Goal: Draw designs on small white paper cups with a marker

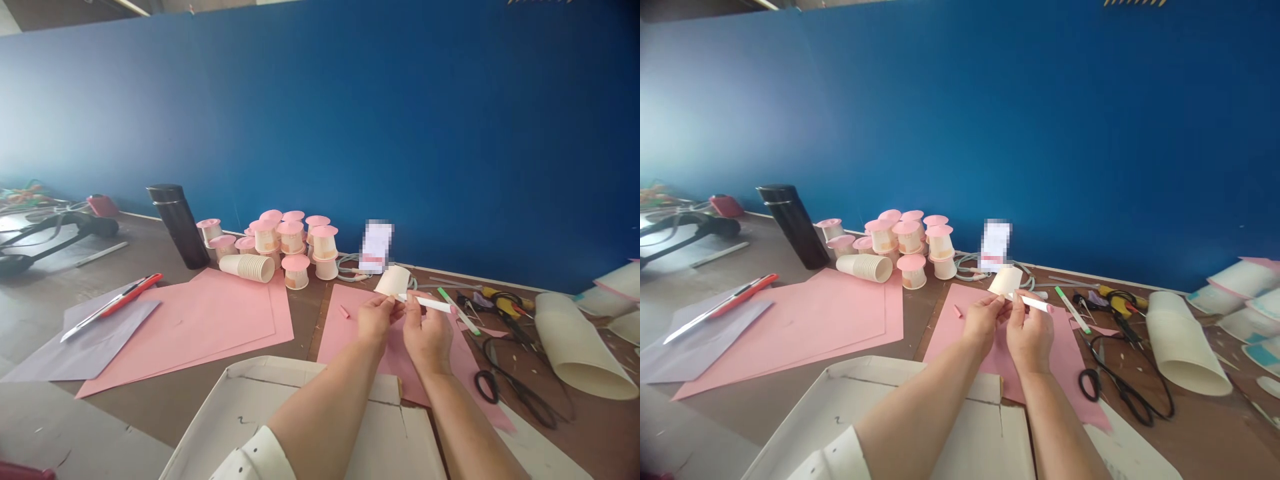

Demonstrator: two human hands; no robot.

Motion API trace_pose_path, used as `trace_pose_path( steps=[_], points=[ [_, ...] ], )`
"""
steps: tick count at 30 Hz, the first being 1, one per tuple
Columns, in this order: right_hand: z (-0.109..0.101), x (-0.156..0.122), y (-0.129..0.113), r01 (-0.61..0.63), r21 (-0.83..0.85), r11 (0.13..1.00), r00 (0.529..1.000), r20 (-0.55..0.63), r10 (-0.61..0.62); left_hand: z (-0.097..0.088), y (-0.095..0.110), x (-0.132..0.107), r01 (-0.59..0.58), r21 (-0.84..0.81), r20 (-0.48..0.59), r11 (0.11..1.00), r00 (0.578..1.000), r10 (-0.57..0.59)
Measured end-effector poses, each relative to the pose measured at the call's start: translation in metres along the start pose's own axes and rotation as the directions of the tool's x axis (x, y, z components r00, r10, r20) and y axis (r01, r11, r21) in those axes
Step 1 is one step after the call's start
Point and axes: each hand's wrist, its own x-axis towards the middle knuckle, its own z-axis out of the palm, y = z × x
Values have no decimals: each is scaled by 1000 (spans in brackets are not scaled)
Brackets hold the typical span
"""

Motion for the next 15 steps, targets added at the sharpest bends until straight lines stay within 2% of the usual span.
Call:
trace_pose_path(
  steps=[4,11,15],
  points=[
    [-1,0,-2,-2,12,1000,1000,31,2,0,1,0,10,-22,-4,1000,1000,-10],
    [-5,-1,-7,-19,35,999,997,-68,21,1,10,-4,76,-139,-87,987,992,-89],
    [-5,-1,-6,-17,39,999,999,-49,19,1,11,-4,78,-146,-49,986,995,-86]
  ],
)
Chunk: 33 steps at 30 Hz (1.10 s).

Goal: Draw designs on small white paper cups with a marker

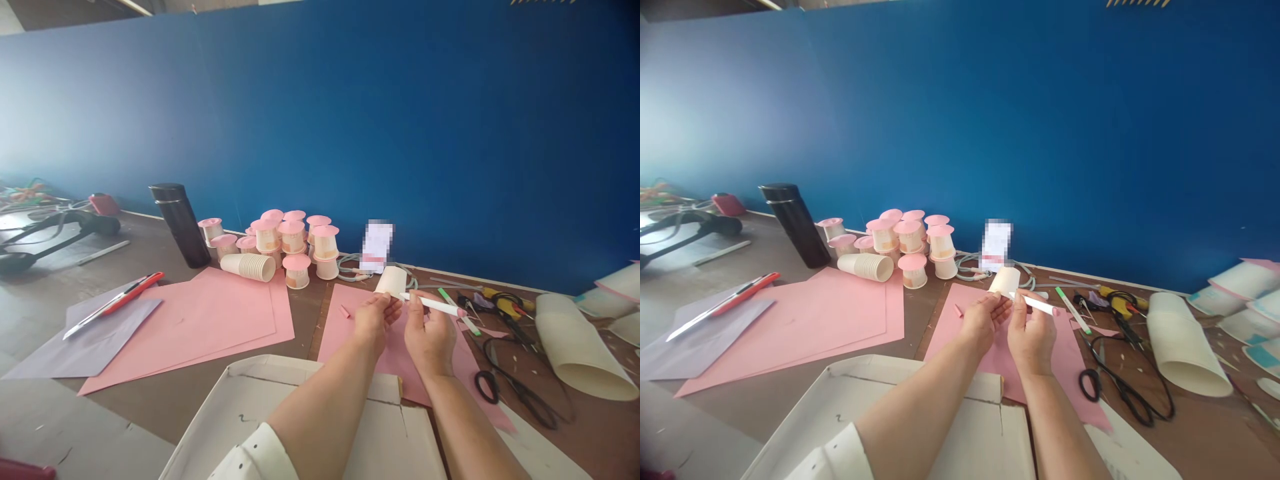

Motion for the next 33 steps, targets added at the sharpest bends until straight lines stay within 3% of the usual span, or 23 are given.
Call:
trace_pose_path(
  steps=[27,33],
  points=[
    [2,2,3,83,-51,995,995,57,-80,0,-2,2,-43,52,-14,998,999,43],
    [0,2,1,44,-54,998,999,33,-42,1,-2,1,-33,49,-3,998,999,33]
  ],
)
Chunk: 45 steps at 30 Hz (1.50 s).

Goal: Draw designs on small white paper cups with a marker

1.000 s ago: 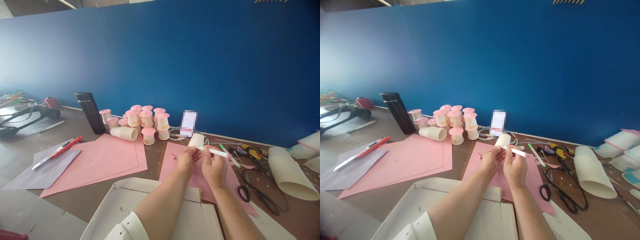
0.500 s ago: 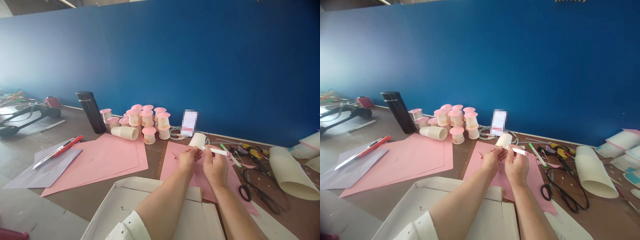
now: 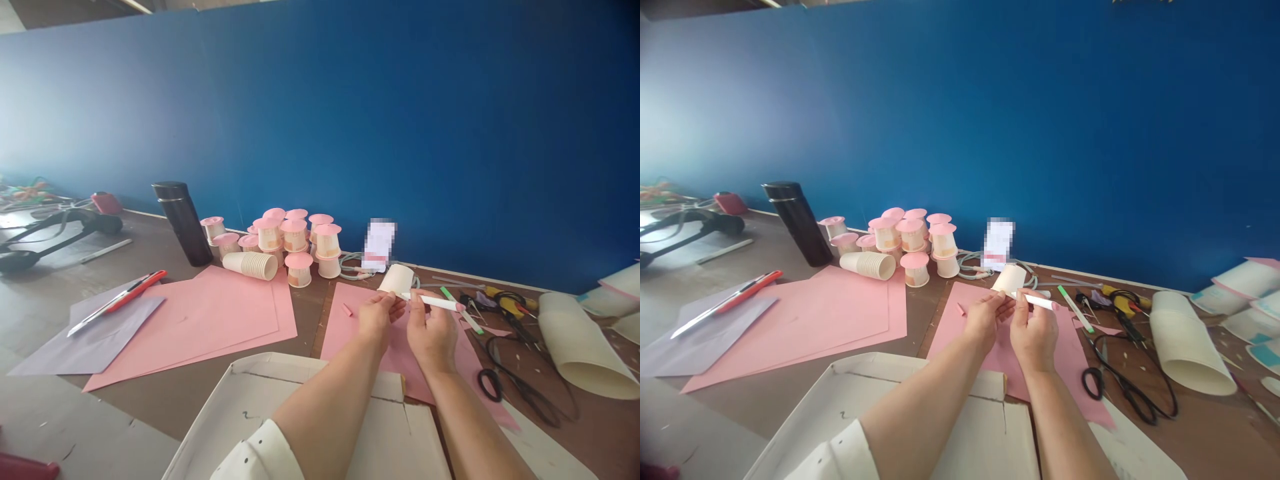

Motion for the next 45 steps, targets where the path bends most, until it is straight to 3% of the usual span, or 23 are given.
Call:
trace_pose_path(
  steps=[18,26,45],
  points=[
    [1,0,1,43,-6,999,999,-1,-43,-2,-2,1,-13,33,17,999,1000,12],
    [-3,1,-2,-3,34,999,995,-101,6,2,2,-5,28,7,2,1000,1000,-28],
    [3,0,4,75,-20,997,997,-32,-76,-2,-2,1,26,24,25,999,999,-26]
  ],
)
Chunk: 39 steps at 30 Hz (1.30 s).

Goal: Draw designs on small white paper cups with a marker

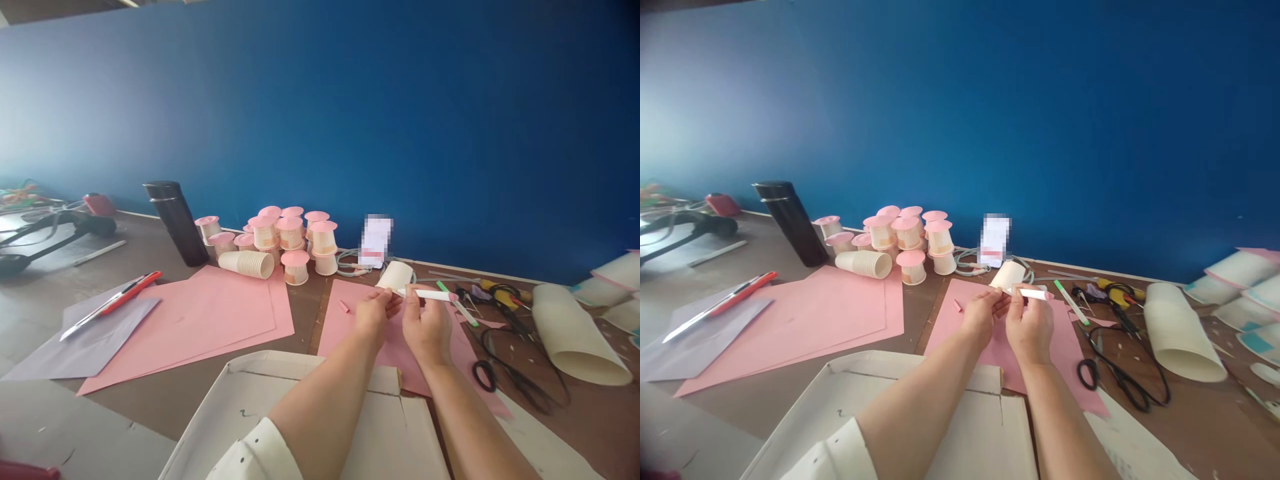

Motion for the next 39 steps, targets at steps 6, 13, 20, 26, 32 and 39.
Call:
trace_pose_path(
  steps=[6,13,20,26,32,39],
  points=[
    [1,-3,-2,9,43,999,1000,3,-9,0,1,0,-8,4,0,1000,1000,8],
    [1,-2,-4,-34,61,998,999,26,33,-2,0,0,-21,8,-2,1000,1000,21],
    [-1,-3,-3,-75,60,995,996,47,72,-1,0,-1,-32,14,0,999,999,32],
    [0,-4,-1,-105,85,991,993,54,100,-1,-1,-1,-32,14,-4,999,999,32],
    [-3,-3,-3,-86,117,989,996,-14,88,0,1,-2,-26,16,-17,1000,1000,26],
    [-3,-3,-5,-84,111,990,996,-3,85,1,2,-3,-27,6,-20,1000,999,27]
  ],
)
